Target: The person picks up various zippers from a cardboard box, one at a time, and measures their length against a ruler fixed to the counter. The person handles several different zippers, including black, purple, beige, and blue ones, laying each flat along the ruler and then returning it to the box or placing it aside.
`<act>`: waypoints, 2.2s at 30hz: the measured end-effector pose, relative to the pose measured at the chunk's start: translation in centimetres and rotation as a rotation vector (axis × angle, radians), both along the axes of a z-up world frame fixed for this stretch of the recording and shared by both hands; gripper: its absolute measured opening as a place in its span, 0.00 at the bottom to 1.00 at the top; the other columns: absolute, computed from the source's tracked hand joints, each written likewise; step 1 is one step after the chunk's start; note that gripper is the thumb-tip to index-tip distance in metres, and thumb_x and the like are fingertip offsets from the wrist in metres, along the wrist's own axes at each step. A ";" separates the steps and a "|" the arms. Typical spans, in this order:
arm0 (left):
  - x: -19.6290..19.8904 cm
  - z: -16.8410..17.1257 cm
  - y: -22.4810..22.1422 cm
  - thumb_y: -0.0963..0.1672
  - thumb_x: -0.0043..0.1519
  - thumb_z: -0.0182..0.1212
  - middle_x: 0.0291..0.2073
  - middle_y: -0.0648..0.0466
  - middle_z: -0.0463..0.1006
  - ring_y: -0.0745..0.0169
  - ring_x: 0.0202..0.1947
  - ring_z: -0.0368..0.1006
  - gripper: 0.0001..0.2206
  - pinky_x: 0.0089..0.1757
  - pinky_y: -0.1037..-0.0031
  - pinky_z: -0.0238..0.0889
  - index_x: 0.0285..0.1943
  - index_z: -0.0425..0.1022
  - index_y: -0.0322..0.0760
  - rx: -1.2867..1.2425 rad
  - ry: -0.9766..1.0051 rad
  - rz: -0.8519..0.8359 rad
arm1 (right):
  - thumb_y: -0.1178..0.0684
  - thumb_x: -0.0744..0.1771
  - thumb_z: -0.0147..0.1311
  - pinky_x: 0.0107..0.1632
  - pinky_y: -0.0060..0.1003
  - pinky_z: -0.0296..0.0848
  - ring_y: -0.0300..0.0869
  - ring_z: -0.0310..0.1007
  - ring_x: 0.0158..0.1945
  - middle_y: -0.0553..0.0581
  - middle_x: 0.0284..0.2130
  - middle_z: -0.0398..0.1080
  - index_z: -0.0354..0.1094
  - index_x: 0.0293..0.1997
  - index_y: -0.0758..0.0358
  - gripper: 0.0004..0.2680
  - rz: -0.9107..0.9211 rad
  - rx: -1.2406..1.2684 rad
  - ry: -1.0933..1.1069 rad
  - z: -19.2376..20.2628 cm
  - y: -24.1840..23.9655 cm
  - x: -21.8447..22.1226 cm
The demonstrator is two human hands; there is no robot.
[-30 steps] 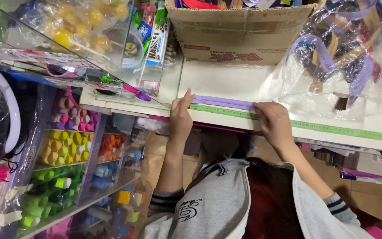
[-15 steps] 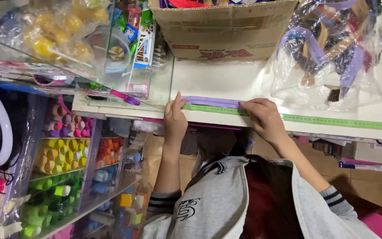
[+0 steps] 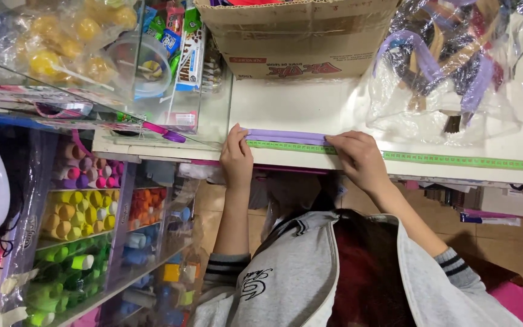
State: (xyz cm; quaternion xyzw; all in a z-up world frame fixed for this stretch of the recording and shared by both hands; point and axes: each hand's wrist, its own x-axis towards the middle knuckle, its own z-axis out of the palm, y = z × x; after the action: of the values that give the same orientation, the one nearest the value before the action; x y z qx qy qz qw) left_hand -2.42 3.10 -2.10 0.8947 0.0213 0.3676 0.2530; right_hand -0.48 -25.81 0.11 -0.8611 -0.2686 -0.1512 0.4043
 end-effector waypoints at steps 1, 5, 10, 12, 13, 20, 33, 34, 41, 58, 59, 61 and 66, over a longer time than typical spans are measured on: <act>0.0 -0.1 0.1 0.34 0.57 0.55 0.36 0.55 0.82 0.57 0.42 0.77 0.19 0.46 0.70 0.70 0.58 0.69 0.35 -0.001 0.001 -0.002 | 0.62 0.66 0.53 0.55 0.41 0.66 0.44 0.74 0.49 0.49 0.40 0.77 0.76 0.46 0.55 0.08 -0.002 -0.001 0.001 0.1 0.0 -0.1; 0.0 0.2 -0.1 0.34 0.57 0.57 0.37 0.55 0.82 0.59 0.42 0.78 0.16 0.44 0.72 0.72 0.54 0.72 0.36 -0.005 -0.012 0.013 | 0.64 0.66 0.52 0.57 0.42 0.66 0.46 0.74 0.50 0.52 0.40 0.77 0.75 0.46 0.57 0.09 -0.039 0.058 0.066 0.3 -0.4 -0.3; -0.2 0.3 0.1 0.34 0.56 0.58 0.36 0.55 0.83 0.60 0.39 0.79 0.14 0.41 0.74 0.73 0.50 0.74 0.36 -0.009 0.003 0.016 | 0.66 0.64 0.52 0.59 0.45 0.67 0.49 0.75 0.48 0.55 0.36 0.77 0.76 0.44 0.61 0.10 -0.051 0.101 0.038 0.1 -0.5 -0.4; -0.2 -0.2 0.4 0.35 0.56 0.59 0.36 0.56 0.83 0.62 0.39 0.79 0.14 0.41 0.74 0.74 0.49 0.74 0.38 0.014 0.031 0.018 | 0.66 0.62 0.54 0.61 0.47 0.65 0.48 0.75 0.48 0.55 0.35 0.77 0.77 0.41 0.60 0.10 -0.076 0.086 -0.014 0.5 -0.4 -0.5; -0.3 0.2 0.3 0.35 0.56 0.59 0.36 0.56 0.83 0.62 0.39 0.79 0.14 0.41 0.74 0.74 0.49 0.74 0.38 0.014 0.031 0.016 | 0.66 0.62 0.54 0.61 0.47 0.65 0.48 0.75 0.48 0.55 0.35 0.77 0.77 0.41 0.60 0.10 -0.077 0.086 -0.015 0.5 -0.4 -0.6; -0.6 1.6 0.0 0.35 0.57 0.58 0.37 0.53 0.83 0.60 0.41 0.78 0.12 0.41 0.75 0.74 0.48 0.74 0.35 -0.010 0.040 -0.041 | 0.65 0.61 0.53 0.62 0.48 0.64 0.49 0.75 0.46 0.57 0.33 0.77 0.77 0.40 0.61 0.09 -0.107 0.097 -0.018 1.2 -0.5 -0.8; 1.0 1.5 0.9 0.39 0.59 0.59 0.33 0.55 0.68 0.54 0.41 0.68 0.04 0.45 0.70 0.65 0.41 0.74 0.36 0.063 0.256 -0.232 | 0.57 0.60 0.62 0.40 0.44 0.69 0.50 0.71 0.34 0.52 0.28 0.68 0.73 0.34 0.54 0.04 -0.073 -0.233 0.022 -1.6 0.8 3.1; 1.3 1.1 0.6 0.39 0.59 0.59 0.33 0.55 0.68 0.54 0.41 0.68 0.04 0.45 0.70 0.65 0.41 0.74 0.36 0.065 0.248 -0.242 | 0.57 0.60 0.62 0.40 0.44 0.69 0.50 0.71 0.34 0.52 0.28 0.68 0.73 0.34 0.54 0.04 -0.084 -0.233 0.016 -1.1 1.2 3.0; 0.6 1.4 -8.1 0.34 0.52 0.61 0.32 0.47 0.73 0.47 0.39 0.70 0.12 0.44 0.64 0.63 0.45 0.71 0.31 -0.609 0.455 -0.509 | 0.60 0.62 0.58 0.49 0.41 0.68 0.42 0.70 0.40 0.56 0.34 0.71 0.72 0.35 0.61 0.02 0.130 0.556 0.567 -0.5 1.1 0.7; 5.6 6.7 -20.7 0.52 0.56 0.68 0.38 0.50 0.69 0.58 0.39 0.68 0.23 0.37 0.75 0.66 0.48 0.66 0.32 -0.058 0.132 -0.646 | 0.50 0.62 0.60 0.40 0.34 0.67 0.41 0.70 0.33 0.55 0.28 0.75 0.74 0.34 0.62 0.07 -0.647 0.482 0.466 4.7 -12.2 3.1; 6.6 5.7 -20.9 0.49 0.53 0.70 0.35 0.50 0.67 0.53 0.37 0.68 0.22 0.37 0.70 0.66 0.47 0.65 0.33 -0.058 0.089 -0.637 | 0.50 0.62 0.60 0.41 0.36 0.68 0.43 0.70 0.34 0.57 0.29 0.75 0.74 0.35 0.63 0.08 -0.549 0.507 0.470 5.6 -11.9 4.5; 7.6 5.4 -21.1 0.46 0.50 0.72 0.32 0.51 0.65 0.49 0.35 0.69 0.23 0.37 0.65 0.67 0.47 0.64 0.34 -0.062 0.044 -0.621 | 0.50 0.61 0.61 0.42 0.38 0.69 0.46 0.71 0.34 0.59 0.29 0.75 0.75 0.35 0.65 0.08 -0.445 0.524 0.473 7.6 -10.9 7.3; 7.8 7.1 -21.4 0.42 0.64 0.55 0.26 0.55 0.65 0.54 0.30 0.68 0.06 0.34 0.70 0.63 0.34 0.65 0.38 -0.080 0.035 -0.687 | 0.48 0.64 0.58 0.47 0.51 0.71 0.61 0.73 0.45 0.70 0.35 0.73 0.73 0.44 0.62 0.11 -0.646 0.382 0.284 12.5 -8.0 13.3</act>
State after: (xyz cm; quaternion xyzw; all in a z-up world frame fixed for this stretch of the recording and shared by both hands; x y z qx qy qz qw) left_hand 5.36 -18.34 4.95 0.8452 -0.2626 0.2443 0.3964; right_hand 12.85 -33.80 12.64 -0.8229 0.1073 -0.1969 0.5220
